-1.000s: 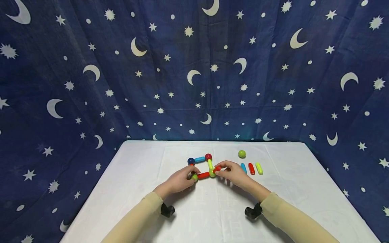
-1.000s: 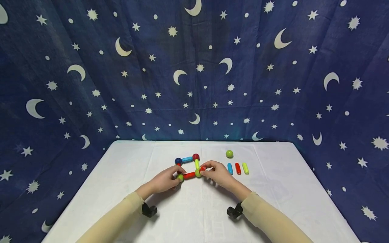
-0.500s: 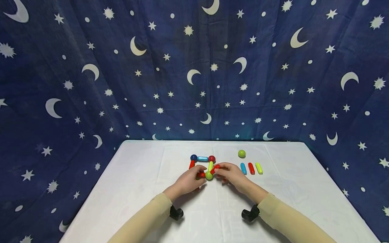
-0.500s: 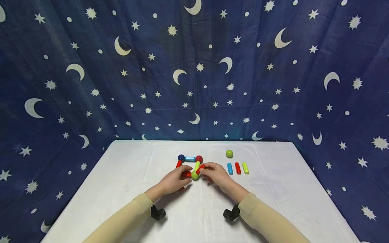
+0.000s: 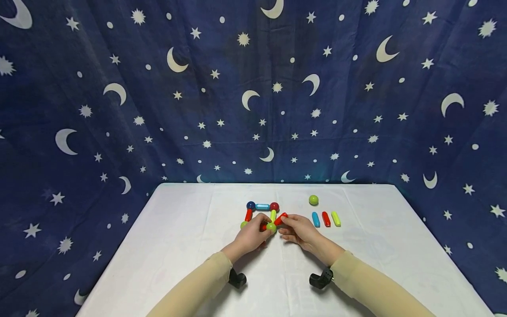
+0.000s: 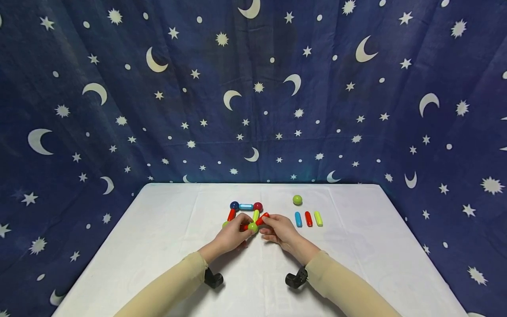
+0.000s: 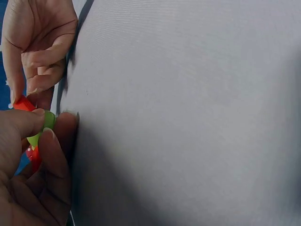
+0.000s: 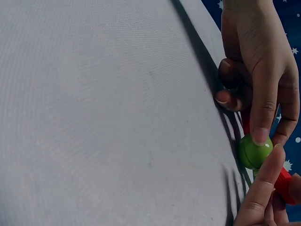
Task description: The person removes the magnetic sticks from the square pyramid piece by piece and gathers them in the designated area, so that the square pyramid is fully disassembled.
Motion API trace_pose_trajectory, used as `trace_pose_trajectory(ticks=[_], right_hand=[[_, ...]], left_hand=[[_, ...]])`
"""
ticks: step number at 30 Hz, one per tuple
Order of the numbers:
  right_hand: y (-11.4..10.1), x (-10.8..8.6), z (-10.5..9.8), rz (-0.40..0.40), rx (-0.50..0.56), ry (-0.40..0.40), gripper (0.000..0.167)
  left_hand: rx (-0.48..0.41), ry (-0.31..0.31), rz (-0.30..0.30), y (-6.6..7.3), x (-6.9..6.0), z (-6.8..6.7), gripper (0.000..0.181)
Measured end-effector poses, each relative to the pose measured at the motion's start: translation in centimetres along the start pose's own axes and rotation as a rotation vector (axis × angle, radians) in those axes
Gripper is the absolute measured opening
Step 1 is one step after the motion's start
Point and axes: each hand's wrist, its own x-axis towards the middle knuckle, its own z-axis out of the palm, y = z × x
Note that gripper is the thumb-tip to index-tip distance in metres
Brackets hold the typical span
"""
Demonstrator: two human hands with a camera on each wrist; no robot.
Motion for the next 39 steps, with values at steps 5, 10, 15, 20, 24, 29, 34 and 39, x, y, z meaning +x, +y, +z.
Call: trace_pose_trajectory(ticks=[5,10,15,20,24,29,34,39], right_hand=[[0.12,0.06,0.02,0.014,0.021,0.013,0.037],[0.08,-0.07,0.04,0.011,0.02,0.002,0.038],[0.14,-0.09,0.04,0.01,0.024,0.002,0.037],[0.24,-0.06,0.04,0.007,0.03,0.002,0.036],[0.26,-0.01,0.11,0.006,0.015,0.018,0.035],[0.37,0.08,0.17,-0.01,-0.01,0.027,0.033],[0.5,0.13,0.15,-0.015,-0.03,0.039,0.033],[0.51,0.08,0.16,-0.014,-0.046,0.052,0.033]], left_hand=[[0.004,0.011,-0.002,0.07,-0.02,0.08,0.029],[-0.023,0.002,-0.011,0.17,-0.06,0.0,0.028],[-0.032,-0.008,0.001,0.02,0.04,0.02,0.027],[-0.03,-0.009,0.018,-0.09,0.09,0.05,0.026],[-0.02,-0.003,0.024,-0.04,0.11,0.03,0.027],[-0.004,-0.007,0.018,0.09,0.11,-0.03,0.027],[0.027,-0.015,0.023,0.15,0.21,-0.08,0.026],[0.026,-0.032,0.023,0.1,0.37,-0.18,0.025]])
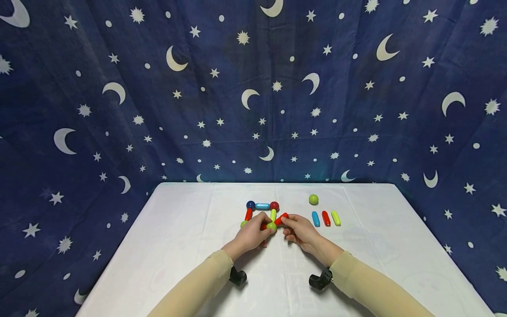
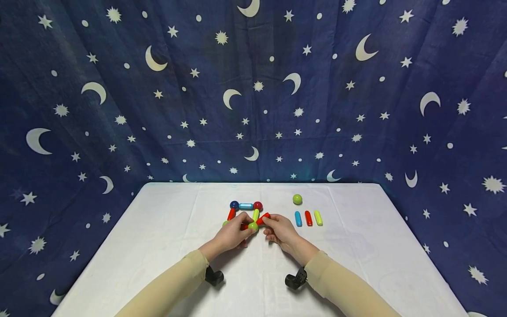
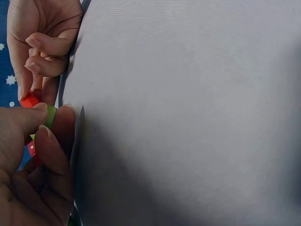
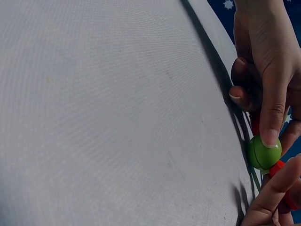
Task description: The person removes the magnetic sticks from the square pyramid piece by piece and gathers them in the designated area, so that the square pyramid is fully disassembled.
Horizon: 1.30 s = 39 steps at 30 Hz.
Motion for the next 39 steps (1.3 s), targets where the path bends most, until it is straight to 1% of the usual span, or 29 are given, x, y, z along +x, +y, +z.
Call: trace_pose_trajectory(ticks=[10,13,16,19,22,25,27,30,33,36,39], right_hand=[[-0.3,-0.2,-0.3,0.015,-0.025,0.012,0.03],[-0.7,-0.5,-0.7,0.011,-0.049,0.012,0.031],[-1.6,-0.9,-1.8,-0.01,-0.071,0.01,0.035],[-3.1,-1.4,-3.8,-0.061,-0.095,-0.006,0.043],[-4.6,-1.9,-6.7,-0.103,-0.122,-0.003,0.05],[-5.9,-2.2,-10.0,-0.106,-0.147,0.037,0.057],[-6.3,-2.3,-12.2,-0.095,-0.187,0.075,0.061],[-6.4,-2.2,-15.2,-0.067,-0.286,0.142,0.065],[-6.0,-2.1,-17.5,-0.028,-0.428,0.185,0.063],[-5.4,-1.9,-18.9,0.006,-0.545,0.22,0.057],[-5.0,-1.8,-19.5,0.007,-0.619,0.242,0.053]], left_hand=[[-0.003,-0.017,0.004,0.1,0.3,-0.2,0.025],[-0.007,-0.015,0.014,0.1,0.4,-0.2,0.025],[-0.013,-0.017,0.019,0.1,0.4,-0.2,0.025],[-0.018,-0.024,0.01,0.1,0.3,-0.2,0.024],[-0.023,-0.032,-0.007,0.3,0.2,-0.2,0.024],[-0.027,-0.035,-0.019,0.3,0.1,-0.3,0.024],[-0.029,-0.035,-0.028,0.3,0.1,-0.3,0.024],[-0.028,-0.035,-0.034,0.3,0.1,-0.3,0.024],[-0.026,-0.035,-0.03,0.1,0.1,-0.3,0.024],[-0.028,-0.039,-0.032,0.1,0.1,-0.3,0.025],[-0.029,-0.041,-0.035,0.1,0.2,-0.2,0.025]])
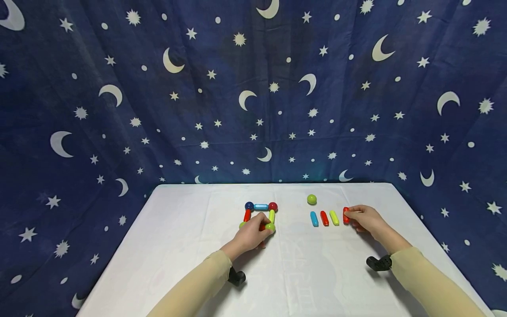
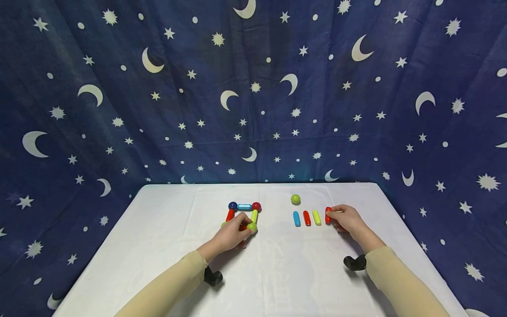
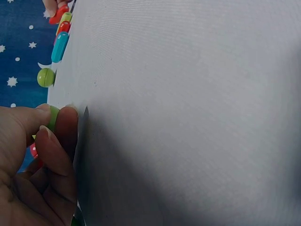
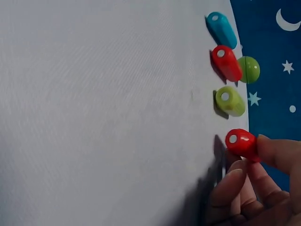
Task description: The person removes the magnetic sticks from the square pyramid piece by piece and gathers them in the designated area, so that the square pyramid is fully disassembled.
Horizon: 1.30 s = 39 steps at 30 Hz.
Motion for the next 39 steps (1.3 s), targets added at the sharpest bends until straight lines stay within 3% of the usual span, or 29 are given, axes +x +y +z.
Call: trace_pose_trajectory(ticks=[15,39], right_hand=[[0.2,0.3,0.7,-0.073,-0.075,0.015,0.048],[0.4,0.5,1.0,-0.077,-0.083,0.04,0.045]], left_hand=[[-0.007,0.01,0.022,0.0,-0.1,0.0,0.023],[-0.002,0.022,0.027,-0.1,-0.1,0.1,0.024]])
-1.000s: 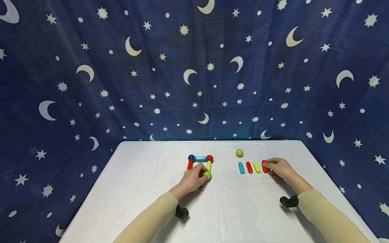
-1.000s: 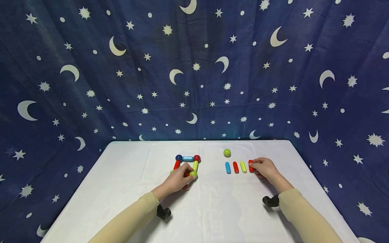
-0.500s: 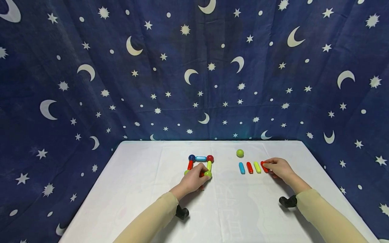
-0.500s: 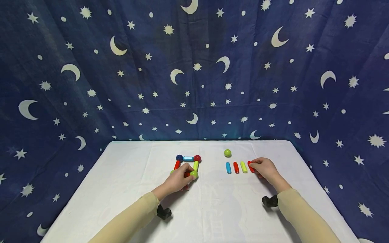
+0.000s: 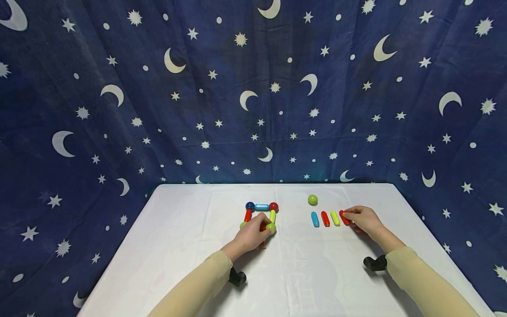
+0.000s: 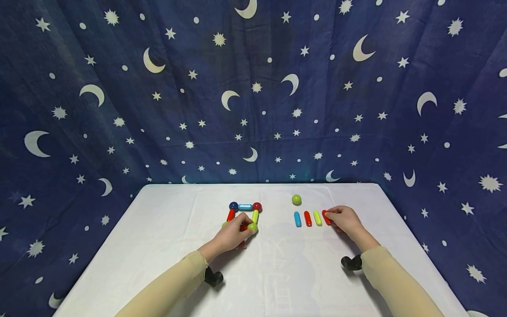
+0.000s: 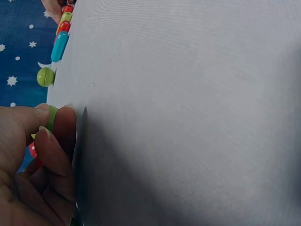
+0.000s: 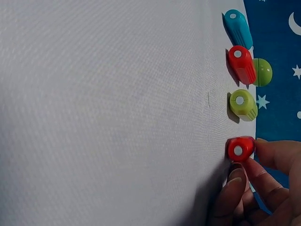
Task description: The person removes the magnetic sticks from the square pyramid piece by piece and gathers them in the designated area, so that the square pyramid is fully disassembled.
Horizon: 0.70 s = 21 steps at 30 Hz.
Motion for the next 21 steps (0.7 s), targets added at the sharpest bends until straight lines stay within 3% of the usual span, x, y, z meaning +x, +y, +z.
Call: trace_pose_trajectory(ticks=[6,10,16,21], right_hand=[[-0.1,-0.1,-0.1,0.021,0.008,0.016,0.046],[-0.4,-0.4,0.0,0.022,-0.002,0.068,0.046],[-1.9,-0.8,0.2,-0.066,0.0,0.148,0.046],[-4.6,-1.9,1.6,-0.14,0.044,0.106,0.043]], left_hand=[[-0.015,-0.002,-0.014,0.1,-0.1,0.0,0.025],[-0.024,0.006,-0.019,0.0,-0.1,0.2,0.026],[0.001,0.015,-0.03,-0.5,-0.4,-0.1,0.034],[0.042,0.025,-0.02,-1.1,-0.8,-0.7,0.036]])
